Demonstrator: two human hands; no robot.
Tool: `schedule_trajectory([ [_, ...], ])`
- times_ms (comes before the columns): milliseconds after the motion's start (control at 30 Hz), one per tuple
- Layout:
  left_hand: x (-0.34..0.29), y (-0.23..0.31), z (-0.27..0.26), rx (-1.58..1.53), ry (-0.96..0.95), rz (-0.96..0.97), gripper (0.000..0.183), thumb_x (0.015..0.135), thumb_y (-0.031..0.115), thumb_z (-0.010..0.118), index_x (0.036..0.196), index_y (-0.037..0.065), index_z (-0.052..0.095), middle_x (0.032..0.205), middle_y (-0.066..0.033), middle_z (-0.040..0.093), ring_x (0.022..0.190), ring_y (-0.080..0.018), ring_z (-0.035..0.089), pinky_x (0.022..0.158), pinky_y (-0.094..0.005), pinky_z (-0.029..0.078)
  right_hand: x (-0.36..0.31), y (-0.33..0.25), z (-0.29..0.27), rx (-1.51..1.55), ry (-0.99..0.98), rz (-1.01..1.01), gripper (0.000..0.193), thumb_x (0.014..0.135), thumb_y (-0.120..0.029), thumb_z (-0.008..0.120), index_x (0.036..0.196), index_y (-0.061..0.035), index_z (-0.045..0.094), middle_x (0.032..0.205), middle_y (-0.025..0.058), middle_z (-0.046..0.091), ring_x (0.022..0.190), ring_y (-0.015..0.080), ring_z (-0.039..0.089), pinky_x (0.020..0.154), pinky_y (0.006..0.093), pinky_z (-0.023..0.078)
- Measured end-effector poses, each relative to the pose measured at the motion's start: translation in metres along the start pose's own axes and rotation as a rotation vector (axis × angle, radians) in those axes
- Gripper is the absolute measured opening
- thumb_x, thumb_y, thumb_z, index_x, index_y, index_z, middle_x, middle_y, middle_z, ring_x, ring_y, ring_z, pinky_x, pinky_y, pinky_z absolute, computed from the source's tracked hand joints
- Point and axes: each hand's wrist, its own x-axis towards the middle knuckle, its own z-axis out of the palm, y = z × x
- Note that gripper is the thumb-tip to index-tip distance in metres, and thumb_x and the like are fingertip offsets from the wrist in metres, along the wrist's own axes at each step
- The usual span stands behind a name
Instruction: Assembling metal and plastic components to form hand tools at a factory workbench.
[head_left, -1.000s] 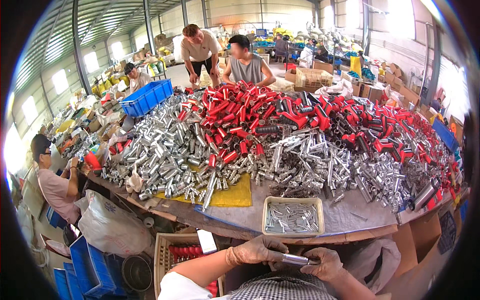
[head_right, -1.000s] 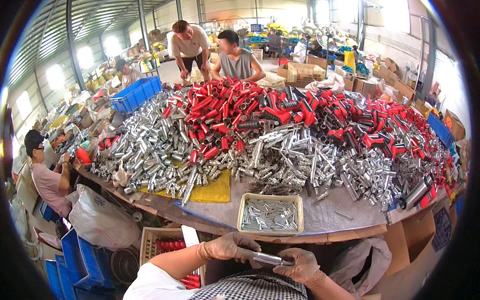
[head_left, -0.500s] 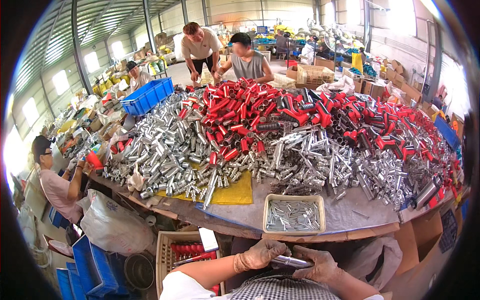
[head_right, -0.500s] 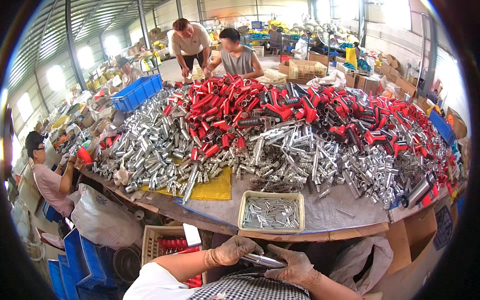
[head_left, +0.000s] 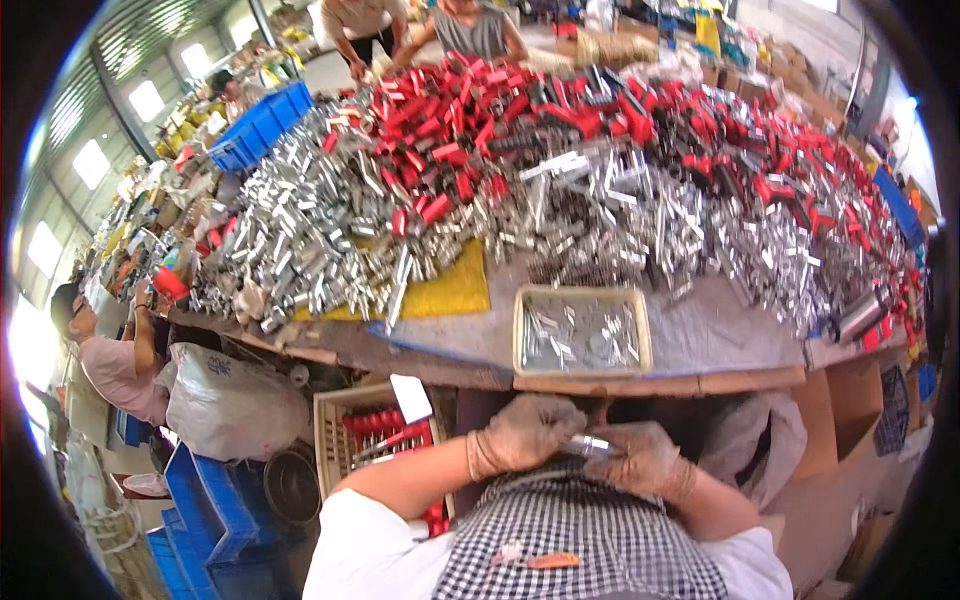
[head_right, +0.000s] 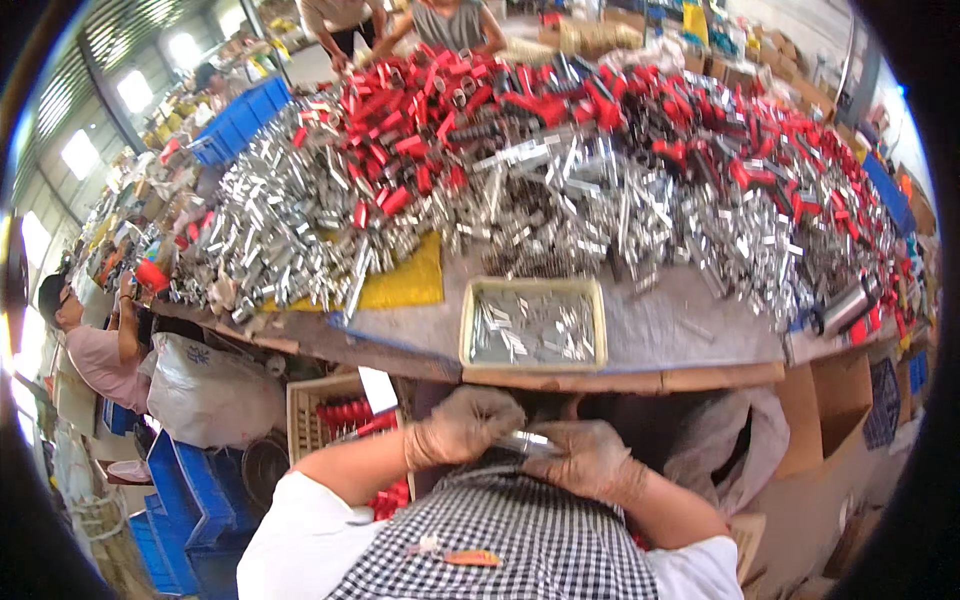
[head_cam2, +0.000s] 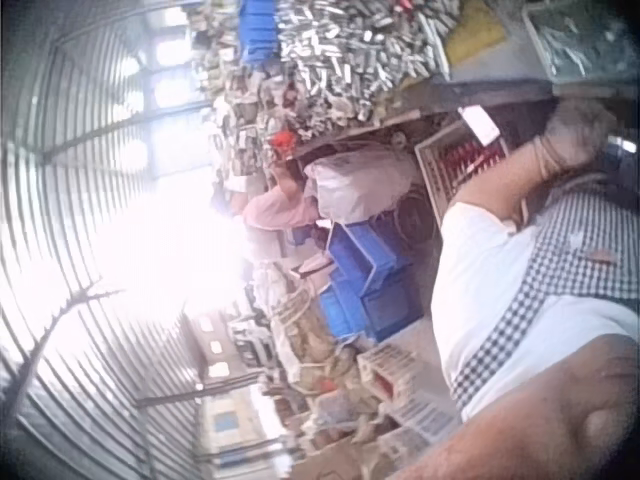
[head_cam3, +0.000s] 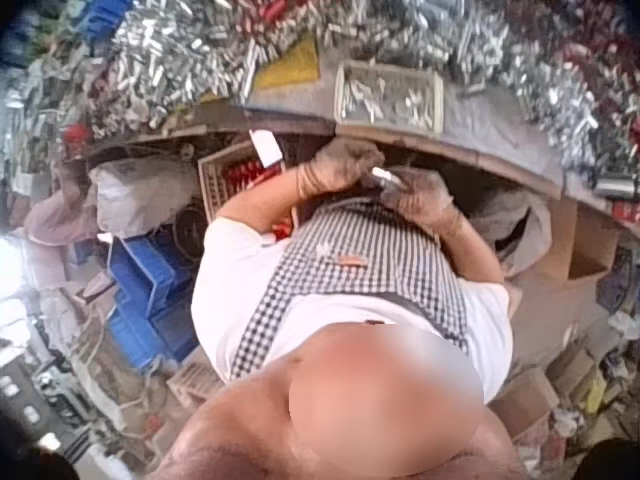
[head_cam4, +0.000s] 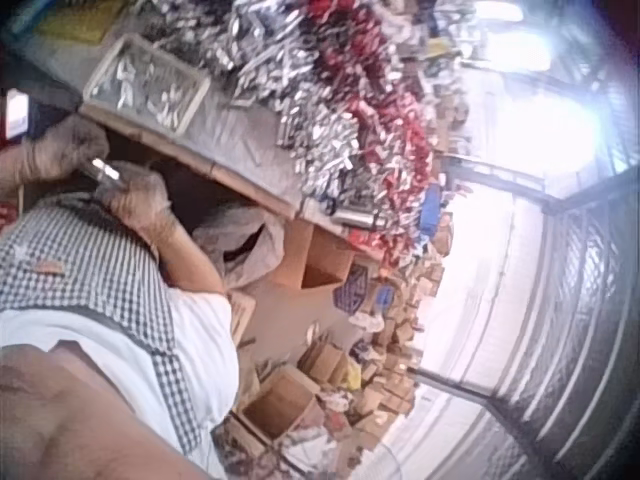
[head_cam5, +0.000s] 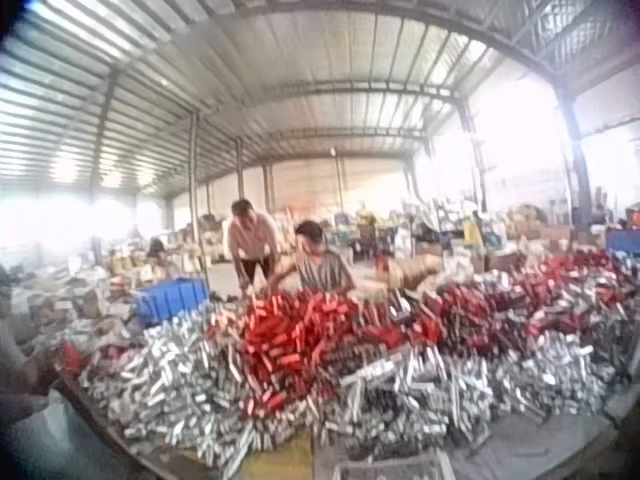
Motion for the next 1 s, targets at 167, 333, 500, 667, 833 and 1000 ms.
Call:
schedule_trajectory([
  [167,0.031,-0.024,-0.048,0.275,0.544,0.046,0.021,0.086,0.021,0.064,0.097,0.004,0.067,0.082,-0.0147,0.066,0.077,-0.0272,0.065,0.071,-0.0353,0.051,-0.004,0.005,-0.016,0.146,0.049,0.238,0.037,0.079,-0.023,0.073,0.109,-0.0024,0.065,0.08,0.0089,0.067,0.072,0.0115,0.062,0.067,0.0266,0.051],
  [333,0.058,-0.02,-0.074,0.752,0.439,0.186,0.025,0.082,0.02,0.065,0.101,0.004,0.066,0.091,-0.0128,0.066,0.087,-0.0302,0.063,0.078,-0.0381,0.05,-0.016,-0.004,-0.023,0.164,0.053,0.31,0.037,0.078,-0.022,0.072,0.11,-0.0043,0.065,0.084,0.0111,0.068,0.074,0.0144,0.062,0.07,0.0285,0.051],
  [500,0.115,-0.025,-0.053,1.202,0.088,0.05,0.021,0.074,0.007,0.054,0.089,0.001,0.067,0.08,-0.018,0.068,0.078,-0.032,0.068,0.069,-0.0426,0.053,-0.023,0.0,-0.017,0.066,0.117,0.23,0.04,0.074,-0.017,0.076,0.11,-0.0022,0.066,0.081,0.0093,0.066,0.075,0.0099,0.059,0.07,0.0277,0.049],
  [667,0.119,-0.022,-0.045,1.221,0.025,-0.107,0.017,0.076,0.01,0.056,0.081,0.002,0.069,0.077,-0.0178,0.069,0.074,-0.0326,0.069,0.064,-0.0428,0.054,-0.032,-0.007,-0.022,0.112,0.16,0.211,0.036,0.076,-0.017,0.074,0.108,-0.0036,0.067,0.084,0.007,0.068,0.078,0.0112,0.06,0.073,0.0274,0.049],
  [833,0.111,-0.031,-0.054,1.128,0.064,-0.031,0.018,0.072,0.007,0.058,0.086,-0.002,0.067,0.084,-0.0195,0.067,0.078,-0.0341,0.067,0.066,-0.0421,0.053,-0.027,0.0,-0.03,-0.05,0.194,0.15,0.035,0.076,-0.025,0.073,0.105,-0.0068,0.067,0.089,0.017,0.067,0.086,0.0298,0.067,0.075,0.0344,0.052],
  [1000,0.084,-0.016,-0.069,0.483,0.435,0.421,0.015,0.079,0.005,0.064,0.093,0.001,0.06,0.085,-0.0078,0.061,0.078,-0.0202,0.059,0.072,-0.0298,0.048,-0.006,0.006,-0.045,-0.054,0.168,0.055,0.048,0.078,-0.021,0.068,0.124,-0.0127,0.058,0.107,0.0184,0.064,0.102,0.0309,0.062,0.088,0.0359,0.048],
])
